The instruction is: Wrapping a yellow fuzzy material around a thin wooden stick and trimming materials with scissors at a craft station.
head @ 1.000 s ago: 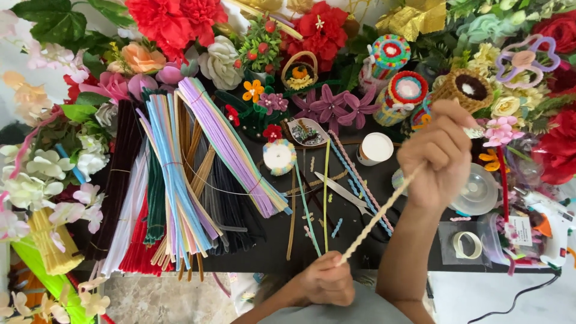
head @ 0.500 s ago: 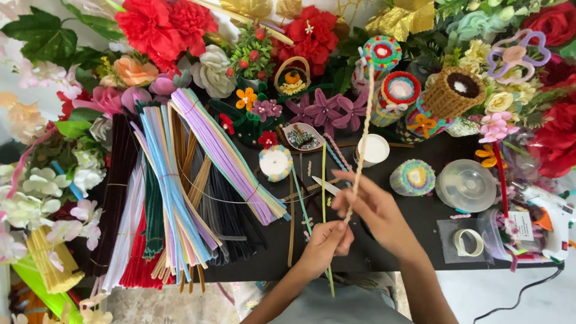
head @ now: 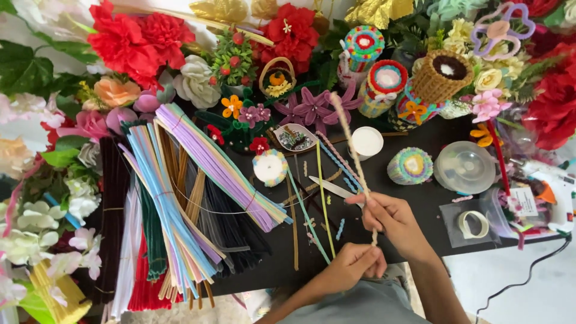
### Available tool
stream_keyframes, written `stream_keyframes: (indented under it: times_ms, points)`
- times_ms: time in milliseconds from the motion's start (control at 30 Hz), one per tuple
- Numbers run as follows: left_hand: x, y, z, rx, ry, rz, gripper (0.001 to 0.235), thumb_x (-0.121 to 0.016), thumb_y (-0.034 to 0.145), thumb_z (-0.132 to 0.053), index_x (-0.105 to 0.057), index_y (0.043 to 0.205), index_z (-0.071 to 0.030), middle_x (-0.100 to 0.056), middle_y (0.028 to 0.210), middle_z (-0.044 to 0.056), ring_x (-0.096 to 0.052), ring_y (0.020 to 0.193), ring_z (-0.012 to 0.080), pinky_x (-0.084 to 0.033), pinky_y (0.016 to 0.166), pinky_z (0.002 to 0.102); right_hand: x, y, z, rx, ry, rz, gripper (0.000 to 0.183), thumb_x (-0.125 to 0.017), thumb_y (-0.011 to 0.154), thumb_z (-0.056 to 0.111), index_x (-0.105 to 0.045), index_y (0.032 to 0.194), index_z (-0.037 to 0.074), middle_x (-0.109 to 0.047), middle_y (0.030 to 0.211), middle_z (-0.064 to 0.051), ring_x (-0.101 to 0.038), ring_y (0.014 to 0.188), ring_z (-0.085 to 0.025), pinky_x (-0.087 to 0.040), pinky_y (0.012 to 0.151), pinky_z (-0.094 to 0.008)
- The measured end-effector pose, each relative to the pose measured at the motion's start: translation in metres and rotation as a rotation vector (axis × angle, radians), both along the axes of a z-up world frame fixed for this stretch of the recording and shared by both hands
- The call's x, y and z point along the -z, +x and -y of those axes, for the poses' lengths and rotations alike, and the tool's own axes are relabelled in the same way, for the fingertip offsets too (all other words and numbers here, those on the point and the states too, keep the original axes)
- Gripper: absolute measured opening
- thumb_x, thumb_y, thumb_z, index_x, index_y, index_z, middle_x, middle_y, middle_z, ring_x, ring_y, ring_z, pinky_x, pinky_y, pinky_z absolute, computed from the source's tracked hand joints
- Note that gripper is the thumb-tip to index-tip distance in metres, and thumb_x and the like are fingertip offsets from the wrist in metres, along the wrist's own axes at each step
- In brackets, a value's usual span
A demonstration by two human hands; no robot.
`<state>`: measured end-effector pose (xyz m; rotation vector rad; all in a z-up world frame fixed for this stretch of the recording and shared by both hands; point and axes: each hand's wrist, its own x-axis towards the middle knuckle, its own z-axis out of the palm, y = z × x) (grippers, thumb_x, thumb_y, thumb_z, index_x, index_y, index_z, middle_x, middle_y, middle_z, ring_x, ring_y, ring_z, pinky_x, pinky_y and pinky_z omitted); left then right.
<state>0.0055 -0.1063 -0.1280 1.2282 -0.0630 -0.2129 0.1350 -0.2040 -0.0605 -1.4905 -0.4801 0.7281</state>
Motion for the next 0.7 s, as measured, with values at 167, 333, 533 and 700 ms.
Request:
stream_keyframes:
  times_ms: [167,333,533,700]
  points:
    - [0.009,-0.004,-0.006,0.282,0.175,0.042,0.045,-0.035,0.120,-0.040,-0.066,0.096,-0.018,-0.065,0.094,-0.004,-0.055,0.080,0.0105,-0.044,0.087,0.028,0.026,0.017,0.010,-0.042,-0.014,0.122,0.040,-0.046,0.108,0.026,-0.074,0.125,0.002,-0.040,0.059,0.006,-0.038,0.053,-0.007,-0.031,0.053,-0.021]
    - [0.013,-0.013,-0.018,0.591,0.307,0.103,0.036,-0.038,0.117,-0.043,-0.066,0.116,-0.020,-0.068,0.094,0.001,-0.065,0.084,0.0157,-0.047,0.082,0.031,0.023,0.046,0.012,-0.132,-0.510,0.494,0.032,-0.047,0.106,0.030,-0.073,0.120,0.017,-0.058,0.069,0.002,-0.049,0.057,-0.011,-0.035,0.056,-0.028]
    - [-0.023,-0.032,-0.060,0.419,0.343,0.078,0.037,-0.038,0.114,-0.043,-0.064,0.119,-0.018,-0.064,0.084,-0.001,-0.052,0.065,0.0092,-0.039,0.066,0.026,0.054,0.052,0.017,-0.120,-0.916,0.781,0.023,-0.051,0.105,0.035,-0.061,0.122,0.024,-0.076,0.090,0.001,-0.072,0.082,-0.025,-0.049,0.064,-0.041]
    - [-0.040,-0.041,-0.095,0.272,0.353,-0.005,0.036,-0.041,0.111,-0.043,-0.065,0.110,-0.017,-0.054,0.073,-0.007,-0.038,0.057,0.0042,-0.028,0.056,0.024,0.059,0.041,0.026,-0.033,-0.826,0.764,0.018,-0.060,0.102,0.029,-0.058,0.118,0.020,-0.073,0.086,0.004,-0.069,0.075,-0.020,-0.048,0.064,-0.038]
